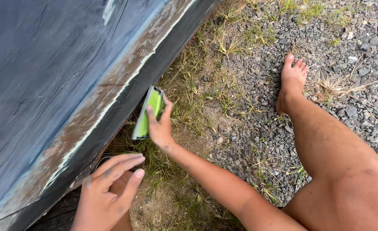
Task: The person uses a green sanding block to sand the lower side panel of a dark-colored car. They work along the bottom edge and the area above the rear wheel, smoothing the surface which appears to have primer or filler applied.
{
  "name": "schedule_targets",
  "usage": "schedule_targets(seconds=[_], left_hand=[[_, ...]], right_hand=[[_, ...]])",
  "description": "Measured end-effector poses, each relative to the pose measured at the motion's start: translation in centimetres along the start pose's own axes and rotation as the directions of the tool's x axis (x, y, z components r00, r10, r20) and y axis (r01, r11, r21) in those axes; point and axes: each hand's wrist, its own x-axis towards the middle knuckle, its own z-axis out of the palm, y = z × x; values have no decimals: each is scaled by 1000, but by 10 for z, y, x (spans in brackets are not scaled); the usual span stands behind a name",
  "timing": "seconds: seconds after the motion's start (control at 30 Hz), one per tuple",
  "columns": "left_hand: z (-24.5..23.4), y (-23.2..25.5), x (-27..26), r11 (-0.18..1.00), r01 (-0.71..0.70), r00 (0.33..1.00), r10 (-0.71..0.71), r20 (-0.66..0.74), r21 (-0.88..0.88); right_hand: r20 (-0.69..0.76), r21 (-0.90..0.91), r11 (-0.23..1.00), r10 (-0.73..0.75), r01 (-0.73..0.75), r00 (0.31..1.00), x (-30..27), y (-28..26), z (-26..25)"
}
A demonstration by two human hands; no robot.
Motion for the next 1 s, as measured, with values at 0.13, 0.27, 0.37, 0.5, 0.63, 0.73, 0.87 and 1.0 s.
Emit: schedule_targets(seconds=[0.13, 0.27, 0.37, 0.5, 0.63, 0.73, 0.87, 1.0], left_hand=[[17, -14, 25, 994, 49, 998, -46, -31, 100], [54, -24, 71, 512, -249, 969, 132, 211, 822], [77, -40, 106, -204, -359, 933, -78, 351, 911], [91, -41, 162, -685, -407, 897, -174, 406, 604], [135, -54, 214, -711, -384, 906, -169, 387, 589], [165, -59, 259, -695, -317, 920, -60, 387, 645], [198, -61, 293, -613, -313, 931, -48, 362, 726], [175, -61, 251, -627, -373, 921, -162, 354, 684]], right_hand=[[-165, -30, 999, -28, 23, 986, 34, -5, -61], [-216, -34, 999, -13, 5, 976, 29, -29, -104], [-262, -14, 999, 29, -34, 965, 2, -65, -105], [-297, 26, 995, 102, -99, 949, -1, -90, -110], [-253, 85, 987, 155, -138, 955, -3, -108, -116], [-244, 155, 975, 196, -161, 950, 8, -110, -127], [-254, 311, 946, 176, -92, 951, 48, -66, -171], [-291, 454, 891, 124, 23, 949, 71, -68, -203]])
